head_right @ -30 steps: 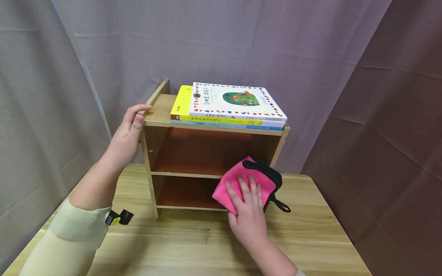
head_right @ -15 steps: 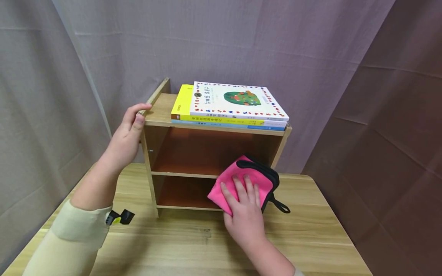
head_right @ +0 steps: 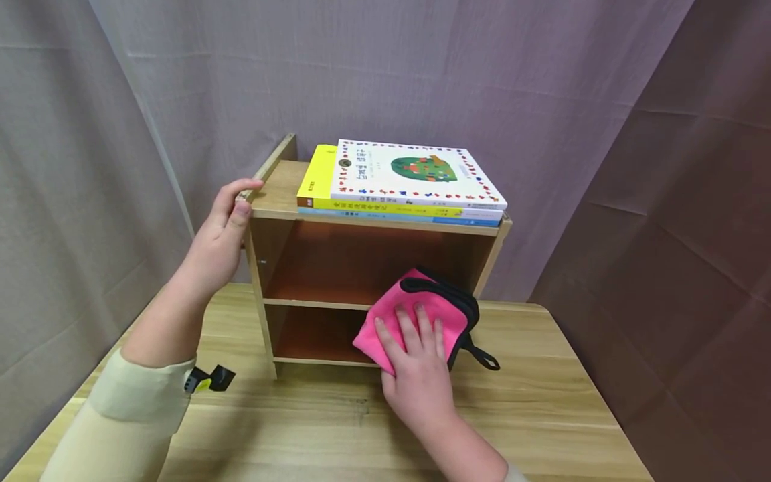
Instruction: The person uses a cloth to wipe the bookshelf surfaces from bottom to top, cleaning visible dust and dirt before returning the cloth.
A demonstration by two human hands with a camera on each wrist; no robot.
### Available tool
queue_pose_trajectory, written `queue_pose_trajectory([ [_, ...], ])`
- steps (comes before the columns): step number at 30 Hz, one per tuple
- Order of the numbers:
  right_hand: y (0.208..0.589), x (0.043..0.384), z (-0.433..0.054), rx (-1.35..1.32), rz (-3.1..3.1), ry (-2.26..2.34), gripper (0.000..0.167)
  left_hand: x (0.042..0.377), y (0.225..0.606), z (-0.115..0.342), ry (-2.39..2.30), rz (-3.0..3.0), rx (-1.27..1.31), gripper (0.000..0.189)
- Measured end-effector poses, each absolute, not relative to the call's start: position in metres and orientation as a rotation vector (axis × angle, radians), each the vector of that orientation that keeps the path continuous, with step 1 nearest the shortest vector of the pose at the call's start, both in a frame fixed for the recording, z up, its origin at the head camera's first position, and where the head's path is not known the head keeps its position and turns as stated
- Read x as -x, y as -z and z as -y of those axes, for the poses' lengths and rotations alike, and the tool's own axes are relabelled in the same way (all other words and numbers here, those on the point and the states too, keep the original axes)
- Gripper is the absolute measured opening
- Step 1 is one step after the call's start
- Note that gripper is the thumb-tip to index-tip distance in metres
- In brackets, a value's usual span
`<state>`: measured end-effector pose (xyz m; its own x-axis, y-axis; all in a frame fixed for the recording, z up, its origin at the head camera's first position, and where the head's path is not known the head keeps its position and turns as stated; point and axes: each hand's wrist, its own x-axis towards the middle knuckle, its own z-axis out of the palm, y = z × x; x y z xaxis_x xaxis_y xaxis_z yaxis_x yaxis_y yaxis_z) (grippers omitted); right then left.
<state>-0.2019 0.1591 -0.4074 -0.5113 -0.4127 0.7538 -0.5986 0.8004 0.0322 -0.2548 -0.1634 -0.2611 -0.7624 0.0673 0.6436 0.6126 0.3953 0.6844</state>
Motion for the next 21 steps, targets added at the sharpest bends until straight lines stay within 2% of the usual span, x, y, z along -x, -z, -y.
queue_pose_trajectory([
  [6,0.408,0.202,-0.154,-0.744,2.217,-0.259,0.067,0.255,0.262,0.163,1.372,2.129,0.58,0.042],
  [21,0.405,0.2,-0.135,-0.756,2.233,-0.179,0.062,0.254,0.261,0.162,1.382,2.13,0.58,0.042],
])
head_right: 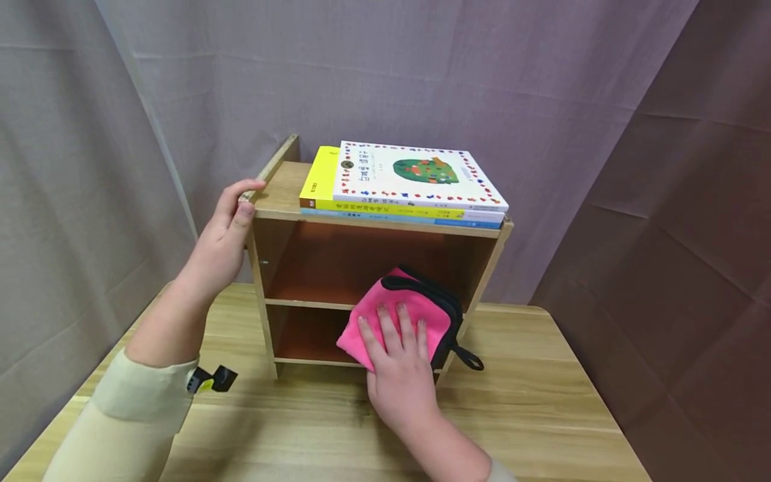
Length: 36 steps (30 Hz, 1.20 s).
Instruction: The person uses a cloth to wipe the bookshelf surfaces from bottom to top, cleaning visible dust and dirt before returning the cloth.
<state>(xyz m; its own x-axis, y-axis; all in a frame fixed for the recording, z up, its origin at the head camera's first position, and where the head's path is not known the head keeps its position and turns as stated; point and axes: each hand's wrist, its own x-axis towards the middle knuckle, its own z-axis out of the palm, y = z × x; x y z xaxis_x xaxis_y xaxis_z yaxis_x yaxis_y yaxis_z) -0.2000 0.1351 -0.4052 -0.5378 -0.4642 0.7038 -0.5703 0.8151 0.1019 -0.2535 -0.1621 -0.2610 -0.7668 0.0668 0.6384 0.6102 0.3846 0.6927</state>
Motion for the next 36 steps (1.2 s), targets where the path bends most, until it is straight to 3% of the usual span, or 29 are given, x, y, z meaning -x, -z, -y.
queue_pose_trajectory([
  [36,0.404,0.199,-0.088,-0.74,2.217,-0.107,0.063,0.253,0.258,0.161,1.384,2.113,0.615,0.036],
])
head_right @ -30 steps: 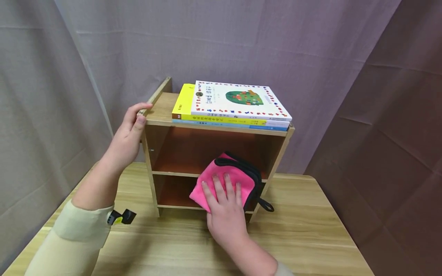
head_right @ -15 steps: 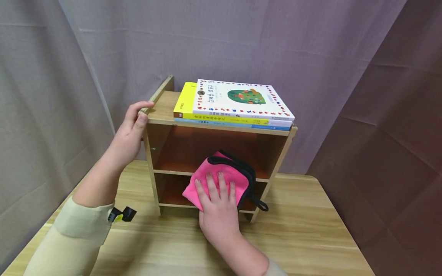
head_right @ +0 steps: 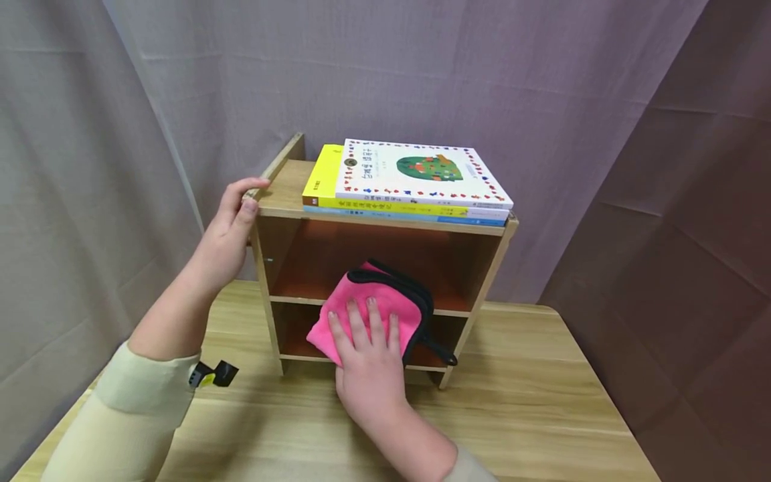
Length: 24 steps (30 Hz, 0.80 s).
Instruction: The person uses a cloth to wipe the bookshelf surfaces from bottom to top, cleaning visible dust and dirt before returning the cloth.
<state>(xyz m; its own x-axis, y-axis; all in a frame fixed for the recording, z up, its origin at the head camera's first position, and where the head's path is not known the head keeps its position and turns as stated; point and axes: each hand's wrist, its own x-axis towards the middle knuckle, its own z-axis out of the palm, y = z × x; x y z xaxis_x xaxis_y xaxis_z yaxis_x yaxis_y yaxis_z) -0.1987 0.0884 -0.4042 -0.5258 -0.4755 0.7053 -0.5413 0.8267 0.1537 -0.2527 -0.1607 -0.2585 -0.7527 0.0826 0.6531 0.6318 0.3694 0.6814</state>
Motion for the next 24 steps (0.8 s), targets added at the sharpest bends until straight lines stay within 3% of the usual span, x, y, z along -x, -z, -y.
queue_pose_trajectory([
  [24,0.401,0.198,-0.057,-0.77,2.222,-0.051,0.068,0.254,0.259,0.162,1.379,2.145,0.613,0.037],
])
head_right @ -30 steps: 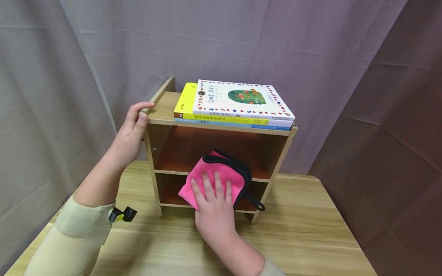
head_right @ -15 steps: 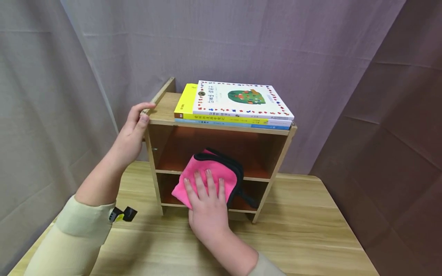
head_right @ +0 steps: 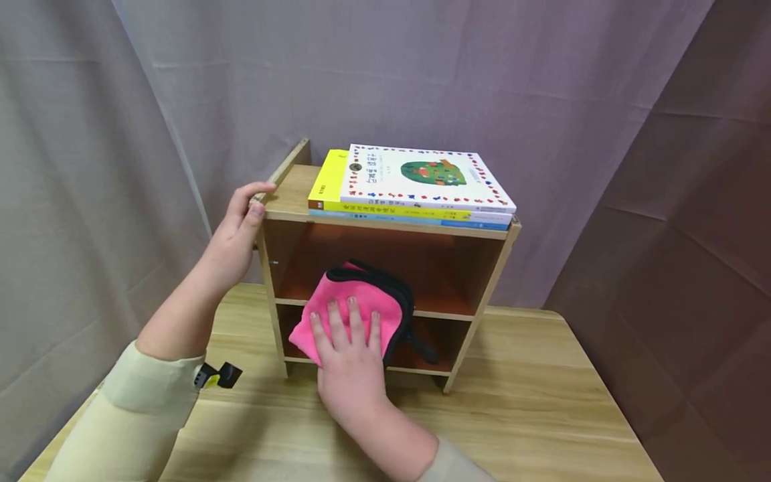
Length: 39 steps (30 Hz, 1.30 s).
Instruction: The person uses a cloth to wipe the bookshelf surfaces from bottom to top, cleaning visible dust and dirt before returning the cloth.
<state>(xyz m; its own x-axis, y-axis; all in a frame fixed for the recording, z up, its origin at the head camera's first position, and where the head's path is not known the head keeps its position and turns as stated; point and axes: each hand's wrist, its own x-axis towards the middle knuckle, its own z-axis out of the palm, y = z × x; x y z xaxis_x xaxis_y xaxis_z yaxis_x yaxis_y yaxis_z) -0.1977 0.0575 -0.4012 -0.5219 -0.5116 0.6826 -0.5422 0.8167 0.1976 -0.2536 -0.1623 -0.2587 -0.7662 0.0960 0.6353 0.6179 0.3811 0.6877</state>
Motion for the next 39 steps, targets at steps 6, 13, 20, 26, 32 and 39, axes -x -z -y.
queue_pose_trajectory([
  [6,0.402,0.198,-0.049,-0.782,2.204,-0.041,0.069,0.252,0.26,0.163,1.38,2.139,0.611,0.037],
  [13,0.403,0.2,-0.04,-0.804,2.206,-0.058,0.067,0.254,0.26,0.163,1.387,2.16,0.604,0.037],
  [20,0.403,0.201,-0.033,-0.823,2.183,-0.091,0.064,0.254,0.26,0.163,1.377,2.157,0.61,0.038],
  [26,0.402,0.202,-0.028,-0.834,2.16,-0.097,0.062,0.253,0.257,0.164,1.353,2.16,0.629,0.038],
  [32,0.401,0.202,-0.023,-0.842,2.164,-0.094,0.062,0.255,0.257,0.166,1.325,2.173,0.646,0.037],
  [39,0.402,0.204,-0.017,-0.858,2.162,-0.081,0.061,0.253,0.256,0.167,1.331,2.177,0.65,0.037],
])
